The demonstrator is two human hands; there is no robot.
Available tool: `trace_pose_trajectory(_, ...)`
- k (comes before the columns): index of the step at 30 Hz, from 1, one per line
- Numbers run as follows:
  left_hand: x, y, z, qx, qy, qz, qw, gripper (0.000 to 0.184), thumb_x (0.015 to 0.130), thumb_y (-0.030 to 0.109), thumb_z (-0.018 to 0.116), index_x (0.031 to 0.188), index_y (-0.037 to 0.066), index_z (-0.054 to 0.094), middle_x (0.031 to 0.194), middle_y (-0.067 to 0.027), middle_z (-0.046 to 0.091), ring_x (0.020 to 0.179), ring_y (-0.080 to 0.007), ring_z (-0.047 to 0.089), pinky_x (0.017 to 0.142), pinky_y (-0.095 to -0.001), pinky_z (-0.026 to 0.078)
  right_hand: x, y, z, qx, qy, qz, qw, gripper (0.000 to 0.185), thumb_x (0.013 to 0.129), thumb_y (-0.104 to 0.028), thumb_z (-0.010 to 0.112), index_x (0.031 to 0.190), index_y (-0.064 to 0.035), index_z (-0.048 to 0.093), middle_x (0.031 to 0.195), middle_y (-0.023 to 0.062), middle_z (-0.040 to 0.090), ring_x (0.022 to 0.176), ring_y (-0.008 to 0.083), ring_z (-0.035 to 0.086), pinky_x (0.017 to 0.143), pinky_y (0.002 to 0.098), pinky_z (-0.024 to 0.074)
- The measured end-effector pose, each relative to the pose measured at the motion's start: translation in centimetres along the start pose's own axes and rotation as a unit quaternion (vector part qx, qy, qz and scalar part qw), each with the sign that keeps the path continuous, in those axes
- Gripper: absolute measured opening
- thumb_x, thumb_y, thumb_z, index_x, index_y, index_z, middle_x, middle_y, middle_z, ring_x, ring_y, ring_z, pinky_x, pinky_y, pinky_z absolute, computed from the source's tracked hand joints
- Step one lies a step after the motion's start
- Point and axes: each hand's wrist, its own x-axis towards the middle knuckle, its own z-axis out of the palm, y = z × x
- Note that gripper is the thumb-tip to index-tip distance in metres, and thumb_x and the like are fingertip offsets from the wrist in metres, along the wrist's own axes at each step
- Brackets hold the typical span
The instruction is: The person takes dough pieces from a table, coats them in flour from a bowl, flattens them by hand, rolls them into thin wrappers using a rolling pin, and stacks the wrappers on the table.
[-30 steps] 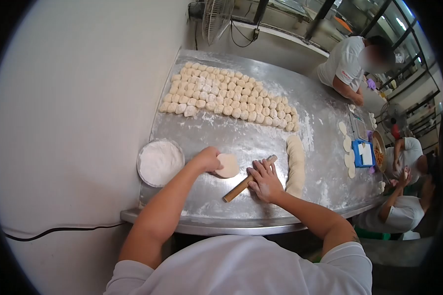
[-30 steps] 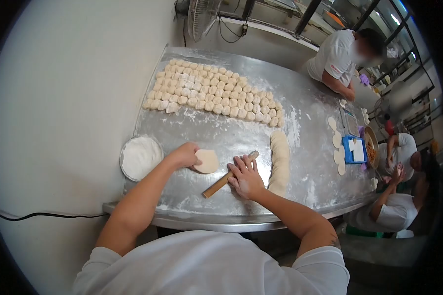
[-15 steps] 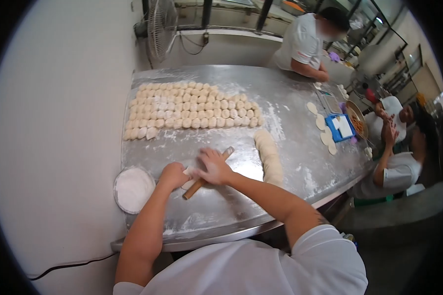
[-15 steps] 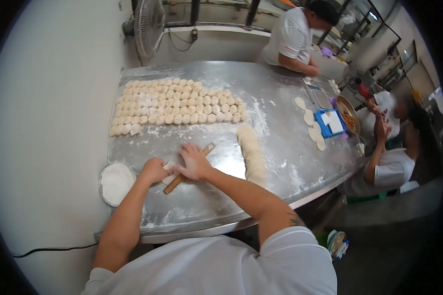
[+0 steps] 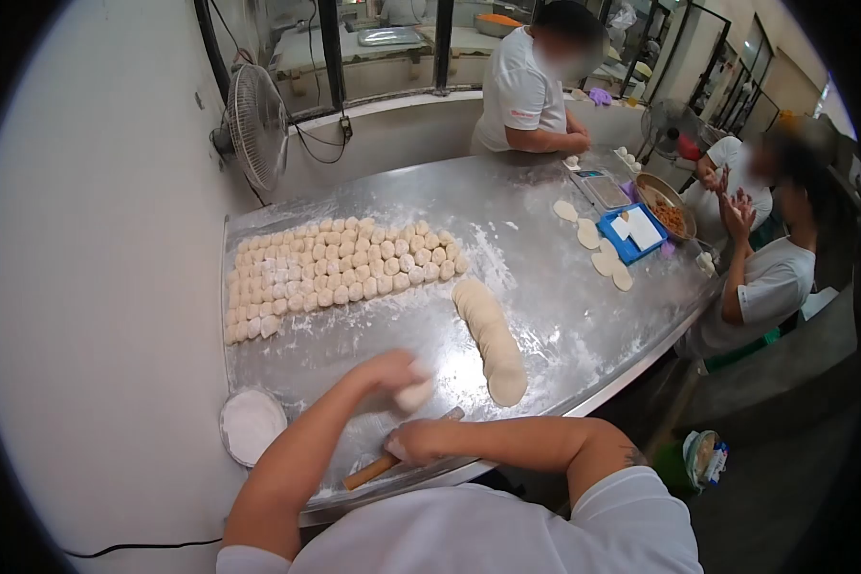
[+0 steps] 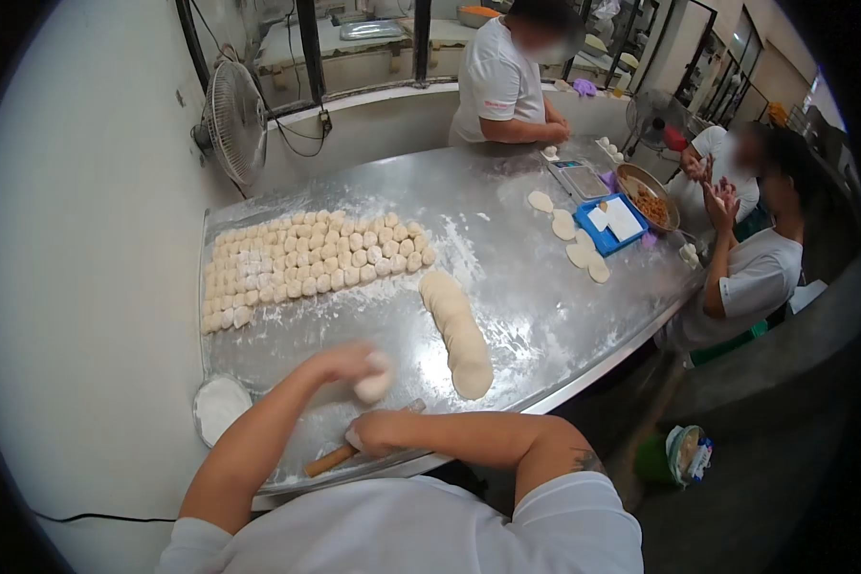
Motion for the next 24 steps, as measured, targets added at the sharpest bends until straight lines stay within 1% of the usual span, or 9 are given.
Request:
trace_pose_trajectory(1,2.0,4.5,-1.4,-0.18,0.015,-0.011,0.984,0.063,0.098,0.041,0.072,0.141,-0.004,0.061,0.131,-0.0236,0.071,0.12,-0.0338,0.069,0.101,-0.0433,0.054,0.2,0.1,0.5,0.004,0.021,-0.011,1.0,0.035,0.093,-0.015,0.064,0.125,-0.0054,0.073,0.126,0.0215,0.074,0.118,0.0389,0.071,0.101,0.0477,0.0551)
trace_pose_trajectory(3,5.7,13.7,-4.4,-0.542,0.055,-0.012,0.839,0.059,0.108,0.027,0.066,0.157,0.001,0.047,0.134,-0.0145,0.066,0.123,-0.0196,0.066,0.098,-0.034,0.056,1.0,0.6,1.2,0.022,0.085,-0.025,0.996,0.033,0.092,-0.015,0.065,0.121,-0.0044,0.075,0.123,0.0221,0.075,0.116,0.0389,0.071,0.1,0.0484,0.0556)
trace_pose_trajectory(5,7.3,18.6,-6.6,-0.523,0.104,0.005,0.846,0.056,0.108,0.023,0.066,0.154,-0.001,0.048,0.128,-0.0132,0.067,0.115,-0.0172,0.068,0.09,-0.0345,0.057,1.4,1.8,1.7,0.04,0.146,-0.025,0.988,0.03,0.091,-0.015,0.067,0.117,-0.0041,0.078,0.119,0.0222,0.076,0.113,0.0386,0.073,0.098,0.0494,0.0565)
trace_pose_trajectory(8,7.2,18.7,-6.4,-0.449,0.113,0.016,0.886,0.047,0.107,0.018,0.066,0.146,-0.004,0.054,0.12,-0.011,0.071,0.106,-0.0174,0.071,0.086,-0.033,0.058,0.2,2.5,0.0,0.049,0.157,-0.012,0.986,0.03,0.09,-0.014,0.067,0.115,-0.0033,0.078,0.117,0.0226,0.077,0.111,0.0385,0.074,0.097,0.0496,0.0571)
trace_pose_trajectory(11,2.8,15.3,-5.0,-0.357,0.105,0.012,0.928,0.042,0.106,0.018,0.068,0.14,-0.004,0.058,0.109,-0.0079,0.075,0.097,-0.0163,0.072,0.084,-0.0317,0.057,-0.7,4.2,-2.1,0.029,0.1,0.031,0.994,0.041,0.089,-0.021,0.074,0.125,-0.0022,0.072,0.123,0.0234,0.074,0.116,0.0405,0.07,0.1,0.0488,0.0546)
trace_pose_trajectory(15,-1.8,4.1,-0.7,-0.264,0.246,-0.01,0.933,0.024,0.103,0.019,0.071,0.114,-0.003,0.073,0.092,-0.0053,0.075,0.085,-0.0137,0.071,0.073,-0.0339,0.056,-1.8,5.4,-2.7,0.013,0.165,0.072,0.983,0.032,0.094,-0.022,0.066,0.116,0.0005,0.072,0.12,0.0243,0.075,0.113,0.0416,0.072,0.1,0.0492,0.0551)
trace_pose_trajectory(18,-8.1,0.7,-1.4,-0.161,0.252,-0.158,0.941,0.029,0.102,0.028,0.073,0.098,-0.001,0.077,0.087,-0.0114,0.077,0.078,-0.0194,0.071,0.072,-0.0366,0.056,-2.9,3.8,-4.0,0.033,0.153,0.068,0.985,0.035,0.098,-0.024,0.065,0.118,0.0037,0.069,0.119,0.0278,0.074,0.113,0.0432,0.072,0.099,0.0497,0.0557)
trace_pose_trajectory(21,-12.2,-0.3,-3.1,-0.052,0.241,-0.254,0.935,0.036,0.099,0.037,0.075,0.091,0.001,0.077,0.087,-0.0183,0.076,0.077,-0.0312,0.071,0.075,-0.0419,0.056,-2.6,2.5,-4.2,0.051,0.128,0.072,0.988,0.04,0.1,-0.026,0.065,0.123,0.0065,0.066,0.118,0.0305,0.074,0.113,0.0447,0.072,0.098,0.0501,0.0559)
trace_pose_trajectory(24,-12.8,-5.0,-4.2,0.001,0.341,-0.256,0.904,0.034,0.096,0.037,0.076,0.091,0.003,0.077,0.093,-0.0213,0.076,0.086,-0.0406,0.071,0.081,-0.0481,0.057,-1.8,2.1,-3.9,0.051,0.099,0.047,0.993,0.041,0.101,-0.027,0.065,0.124,0.0077,0.063,0.118,0.0311,0.073,0.112,0.0455,0.071,0.097,0.05,0.0556)
